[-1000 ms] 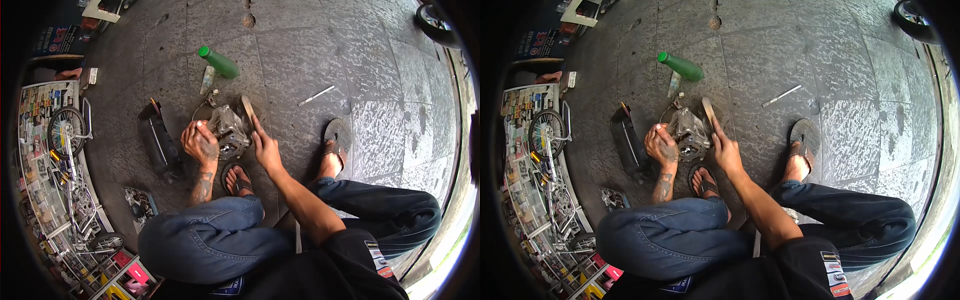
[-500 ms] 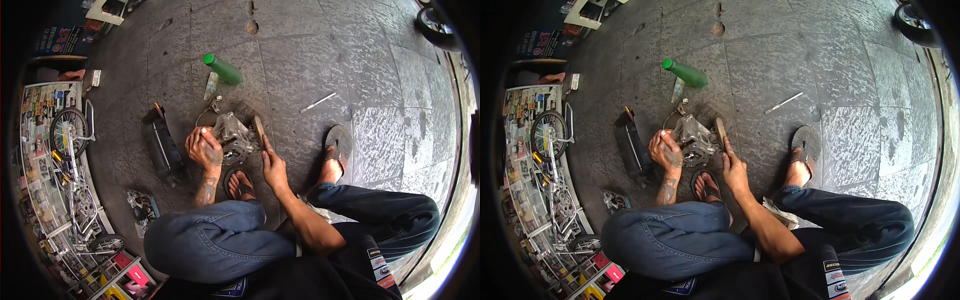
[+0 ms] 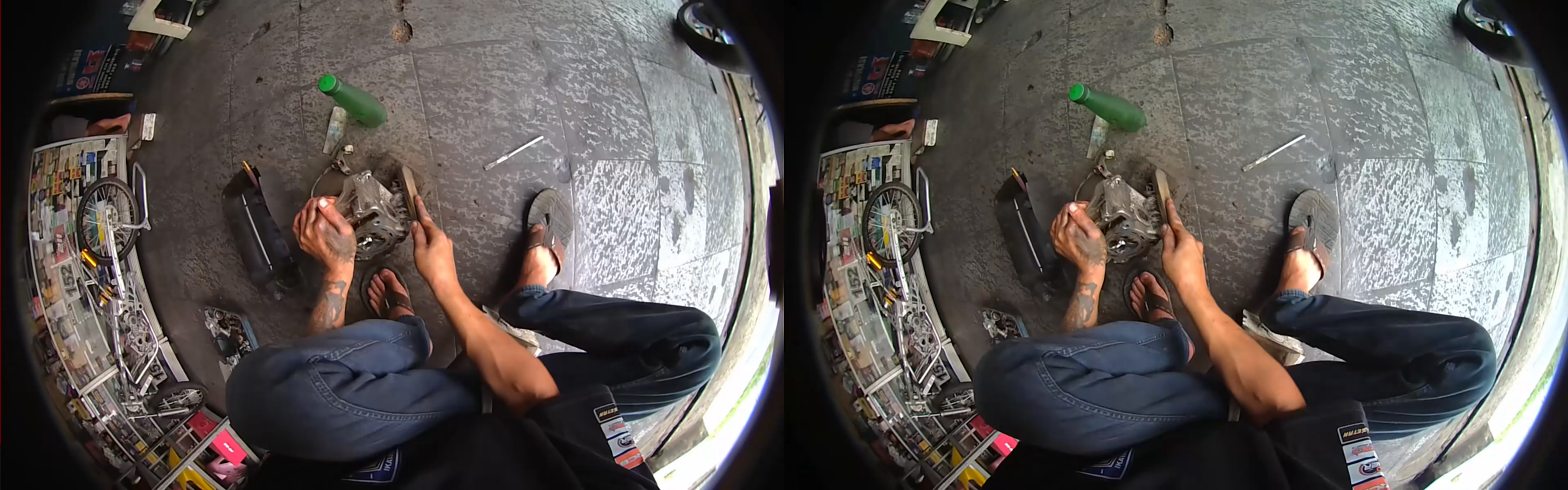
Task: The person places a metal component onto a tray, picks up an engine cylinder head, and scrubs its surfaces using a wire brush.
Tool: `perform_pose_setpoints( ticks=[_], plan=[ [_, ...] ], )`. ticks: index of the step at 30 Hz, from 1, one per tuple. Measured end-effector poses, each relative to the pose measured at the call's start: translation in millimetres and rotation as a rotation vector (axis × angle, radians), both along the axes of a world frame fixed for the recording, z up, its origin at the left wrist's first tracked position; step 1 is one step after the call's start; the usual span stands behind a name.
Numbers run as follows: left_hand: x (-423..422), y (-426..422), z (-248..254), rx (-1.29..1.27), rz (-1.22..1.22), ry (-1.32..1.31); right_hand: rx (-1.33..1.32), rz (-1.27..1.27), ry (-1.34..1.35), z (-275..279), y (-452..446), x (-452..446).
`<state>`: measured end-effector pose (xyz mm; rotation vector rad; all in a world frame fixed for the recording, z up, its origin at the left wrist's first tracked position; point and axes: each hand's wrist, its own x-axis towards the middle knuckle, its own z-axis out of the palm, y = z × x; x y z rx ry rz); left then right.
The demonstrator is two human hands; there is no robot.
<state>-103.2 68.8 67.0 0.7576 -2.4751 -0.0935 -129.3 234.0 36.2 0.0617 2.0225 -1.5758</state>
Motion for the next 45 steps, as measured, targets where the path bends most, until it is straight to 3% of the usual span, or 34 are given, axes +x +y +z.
perform_pose_setpoints(
  ticks=[5,7,8,12,13,15,20,24,27,29,31,32,36,42,43,45],
  plan=[
    [8.9,2.3,0.5,0.000,-0.003,-0.032,-0.087,0.050,-0.306,73.6,17.2,21.0],
    [-8.2,-5.2,-1.0,-0.008,-0.003,0.016,-0.086,0.031,0.131,49.7,21.5,28.2],
    [-8.7,-5.2,-0.9,-0.028,-0.009,0.024,0.007,0.124,-0.030,43.5,17.4,13.0],
    [-1.3,4.2,1.5,-0.009,0.003,0.015,0.042,0.098,0.002,31.9,-7.8,-14.6],
    [-1.3,2.6,0.7,-0.012,0.006,0.032,0.027,0.105,-0.054,43.2,4.1,-3.8],
    [-3.9,-0.3,0.2,0.010,0.018,0.019,-0.068,0.046,0.098,41.1,24.2,39.6],
    [-0.2,2.7,-1.6,-0.014,0.007,0.048,0.123,0.189,-0.088,36.5,-10.3,-23.2],
    [0.2,-2.7,-2.5,-0.030,-0.006,0.056,-0.014,0.057,0.052,40.1,19.0,42.0],
    [-1.6,0.8,-0.6,0.001,0.005,0.050,-0.055,0.029,0.007,46.1,6.3,24.9],
    [-2.1,0.0,0.3,-0.055,0.007,0.025,-0.146,-0.046,0.138,38.0,-22.2,-2.3],
    [-1.9,-1.9,1.3,-0.062,0.009,0.029,-0.080,0.026,-0.117,45.8,-13.8,-4.1],
    [-1.3,-2.2,-0.2,-0.029,-0.001,0.037,-0.140,-0.017,0.000,41.0,-6.8,13.0],
    [0.8,3.5,2.9,0.010,0.002,0.026,-0.078,0.082,-0.311,71.7,13.1,18.4],
    [-6.9,-0.5,-0.9,-0.032,-0.006,0.115,-0.051,-0.248,0.330,22.7,-54.2,15.8],
    [-1.2,-0.5,0.3,-0.021,-0.011,0.094,-0.049,-0.253,0.319,35.5,-47.1,29.0],
    [6.1,1.5,2.3,0.011,-0.005,0.079,-0.092,-0.196,-0.084,63.0,-29.3,42.1]
  ],
)
